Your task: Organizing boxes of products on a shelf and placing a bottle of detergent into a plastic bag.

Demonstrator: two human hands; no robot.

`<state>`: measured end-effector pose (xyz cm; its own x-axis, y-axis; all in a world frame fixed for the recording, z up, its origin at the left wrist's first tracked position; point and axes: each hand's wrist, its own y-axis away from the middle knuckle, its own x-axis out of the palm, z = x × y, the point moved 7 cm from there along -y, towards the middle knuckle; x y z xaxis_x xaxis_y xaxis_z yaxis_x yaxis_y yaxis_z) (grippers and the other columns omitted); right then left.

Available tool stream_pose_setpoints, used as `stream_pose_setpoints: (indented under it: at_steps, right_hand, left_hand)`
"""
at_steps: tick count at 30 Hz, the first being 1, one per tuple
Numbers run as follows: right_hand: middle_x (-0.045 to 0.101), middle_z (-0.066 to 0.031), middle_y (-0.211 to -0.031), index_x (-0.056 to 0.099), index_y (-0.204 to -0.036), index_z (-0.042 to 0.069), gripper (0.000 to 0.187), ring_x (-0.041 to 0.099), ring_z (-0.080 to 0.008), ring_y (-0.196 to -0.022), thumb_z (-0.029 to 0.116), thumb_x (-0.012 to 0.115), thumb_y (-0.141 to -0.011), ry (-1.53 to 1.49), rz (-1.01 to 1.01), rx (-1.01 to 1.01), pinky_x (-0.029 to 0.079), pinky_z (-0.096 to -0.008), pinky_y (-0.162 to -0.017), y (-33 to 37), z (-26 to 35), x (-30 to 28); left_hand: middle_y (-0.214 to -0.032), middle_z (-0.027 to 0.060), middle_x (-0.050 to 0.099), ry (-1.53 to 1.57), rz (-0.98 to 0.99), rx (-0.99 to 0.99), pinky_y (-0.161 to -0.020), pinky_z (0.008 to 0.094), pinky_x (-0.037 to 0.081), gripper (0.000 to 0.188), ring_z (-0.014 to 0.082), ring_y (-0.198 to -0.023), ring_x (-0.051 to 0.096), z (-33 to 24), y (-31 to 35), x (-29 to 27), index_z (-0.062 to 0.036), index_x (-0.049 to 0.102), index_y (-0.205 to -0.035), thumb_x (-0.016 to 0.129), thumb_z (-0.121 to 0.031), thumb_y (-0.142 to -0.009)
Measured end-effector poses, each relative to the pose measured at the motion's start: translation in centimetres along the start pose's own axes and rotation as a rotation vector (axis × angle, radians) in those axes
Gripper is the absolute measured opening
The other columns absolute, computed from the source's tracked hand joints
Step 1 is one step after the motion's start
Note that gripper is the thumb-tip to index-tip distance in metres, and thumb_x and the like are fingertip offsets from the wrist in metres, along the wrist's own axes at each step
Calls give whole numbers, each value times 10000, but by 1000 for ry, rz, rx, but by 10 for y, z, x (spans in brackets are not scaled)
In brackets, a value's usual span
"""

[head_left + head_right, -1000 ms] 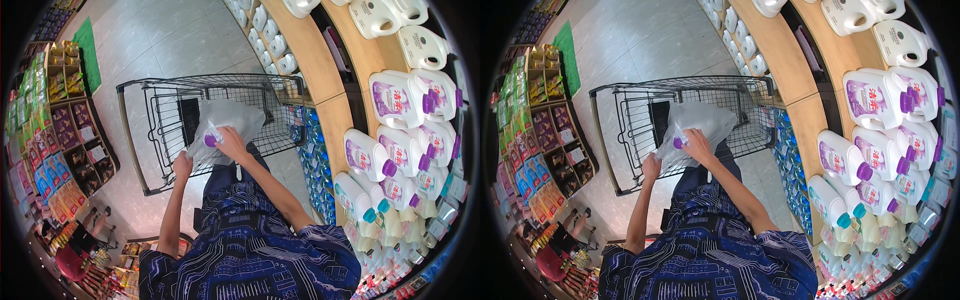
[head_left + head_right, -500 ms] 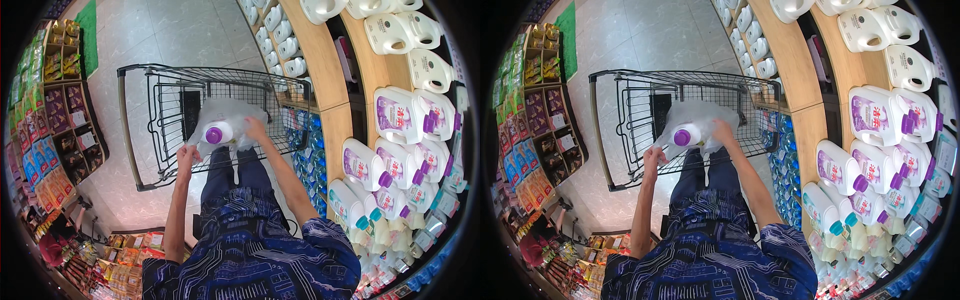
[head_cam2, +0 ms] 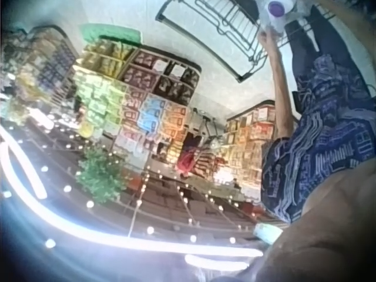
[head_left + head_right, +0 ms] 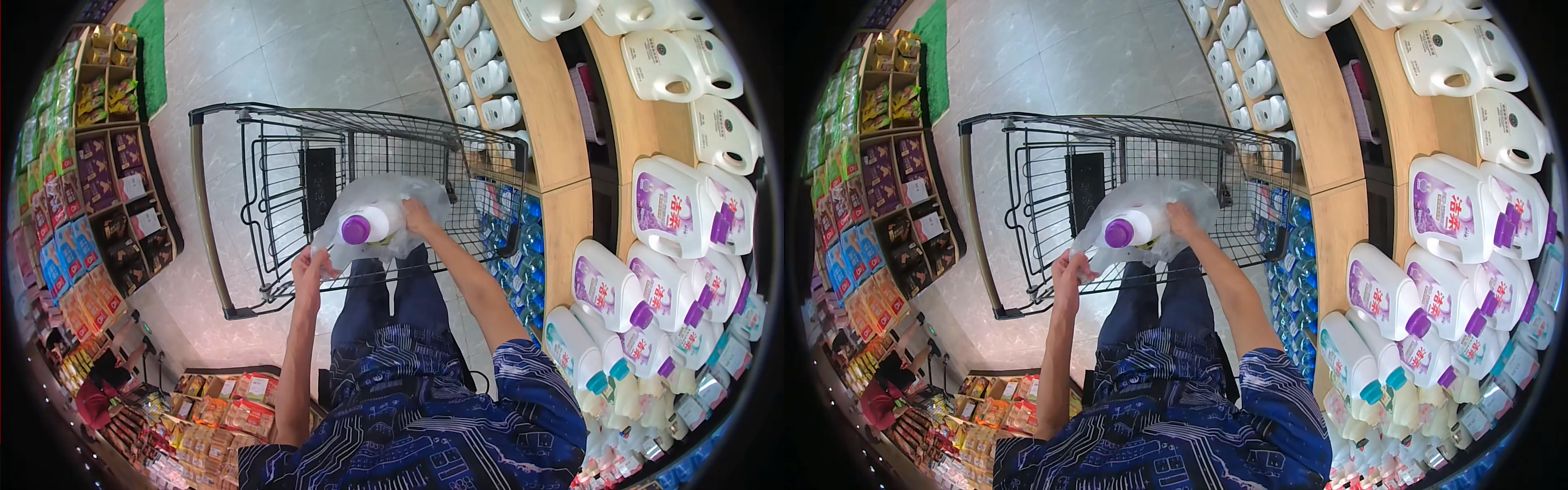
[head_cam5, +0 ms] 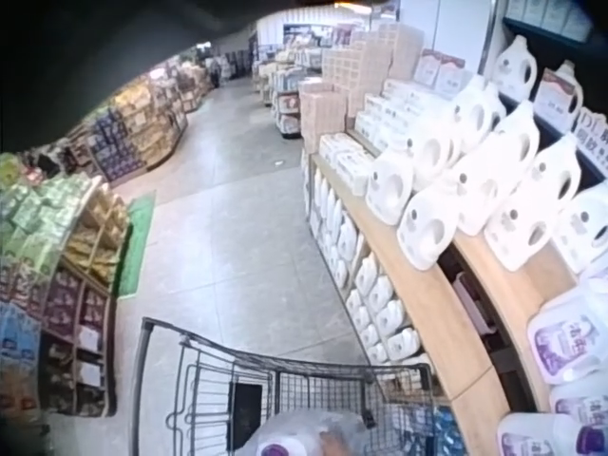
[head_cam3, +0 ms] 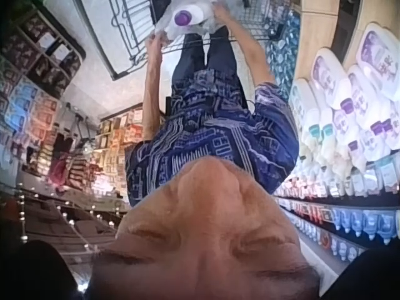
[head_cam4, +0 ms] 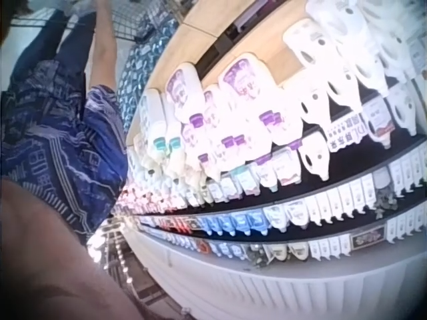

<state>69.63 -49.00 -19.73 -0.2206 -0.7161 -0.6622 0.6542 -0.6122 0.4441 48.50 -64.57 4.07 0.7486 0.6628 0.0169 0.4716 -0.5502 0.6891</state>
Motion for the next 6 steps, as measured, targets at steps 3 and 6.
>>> stream_pose_setpoints:
  at_steps: [3, 6]
  right_hand:
    - [648, -258, -1048, 618, -1029, 12, 285, 598, -470, -1009, 29, 638, -746, -32, -7, -50, 495, -554, -868, 6, 17, -4]
    - [645, -262, -1117, 621, -1107, 40, 367, 593, -463, -1072, 30, 648, -741, -172, 2, 24, 490, -539, -906, 22, 18, -10]
  left_hand:
    - [-569, -34, 487, -18, -159, 21, -510, 276, 522, 191, 70, -460, 470, -3, 5, -35, -75, 583, -784, 602, -179, -942]
    - [-522, -21, 459, 143, -229, 22, -435, 258, 484, 226, 63, -390, 408, -9, 10, -58, -60, 566, -760, 644, -194, -924]
